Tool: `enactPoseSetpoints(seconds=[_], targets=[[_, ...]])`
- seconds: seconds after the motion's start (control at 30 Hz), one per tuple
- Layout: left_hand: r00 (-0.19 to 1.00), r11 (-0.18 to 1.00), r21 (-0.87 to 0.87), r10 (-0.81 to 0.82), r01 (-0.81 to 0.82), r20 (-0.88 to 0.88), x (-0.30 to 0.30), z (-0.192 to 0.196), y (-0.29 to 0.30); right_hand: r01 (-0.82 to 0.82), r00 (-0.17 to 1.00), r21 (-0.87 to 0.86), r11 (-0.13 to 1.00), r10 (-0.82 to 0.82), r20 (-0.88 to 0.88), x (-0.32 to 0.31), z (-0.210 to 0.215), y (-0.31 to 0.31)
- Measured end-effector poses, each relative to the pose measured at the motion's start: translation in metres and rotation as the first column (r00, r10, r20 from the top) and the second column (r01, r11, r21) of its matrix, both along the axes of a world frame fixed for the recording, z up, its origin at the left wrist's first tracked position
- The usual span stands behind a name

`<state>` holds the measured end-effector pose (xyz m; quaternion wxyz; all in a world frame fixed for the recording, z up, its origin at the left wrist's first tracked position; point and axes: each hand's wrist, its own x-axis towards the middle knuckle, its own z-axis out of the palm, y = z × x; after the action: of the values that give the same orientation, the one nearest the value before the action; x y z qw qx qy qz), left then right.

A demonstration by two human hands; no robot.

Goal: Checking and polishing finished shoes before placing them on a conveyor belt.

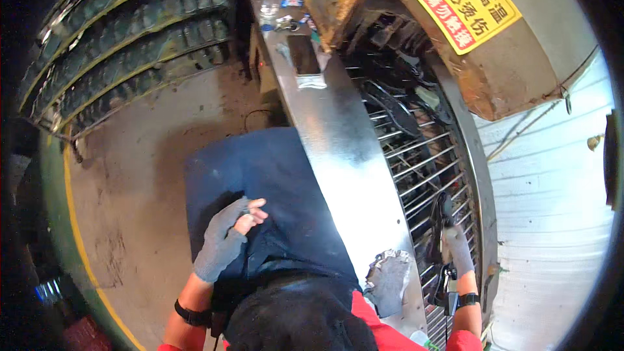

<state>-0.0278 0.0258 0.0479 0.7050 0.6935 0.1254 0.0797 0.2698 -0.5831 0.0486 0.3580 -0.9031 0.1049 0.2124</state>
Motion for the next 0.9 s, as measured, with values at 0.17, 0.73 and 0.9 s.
enactPoseSetpoints(seconds=[0.17, 0.73, 0.9], targets=[[0.989, 0.989, -0.061, 0.132, -0.136, -0.060, 0.014, -0.003, -0.002, -0.323, 0.732, -0.675, 0.663, 0.627, 0.266, 0.008, 0.024, 0.107], [0.995, 0.957, -0.275, 0.073, -0.088, -0.064, 0.020, -0.031, -0.013, -0.555, 0.583, -0.458, 0.694, 0.718, 0.381, 0.096, 0.064, 0.345], [0.989, 0.962, -0.227, -0.141, 0.149, 0.052, 0.082, 0.006, -0.054, -0.504, 0.819, 0.529, 0.683, 0.572, 0.042, 0.036, 0.137, 0.391]])
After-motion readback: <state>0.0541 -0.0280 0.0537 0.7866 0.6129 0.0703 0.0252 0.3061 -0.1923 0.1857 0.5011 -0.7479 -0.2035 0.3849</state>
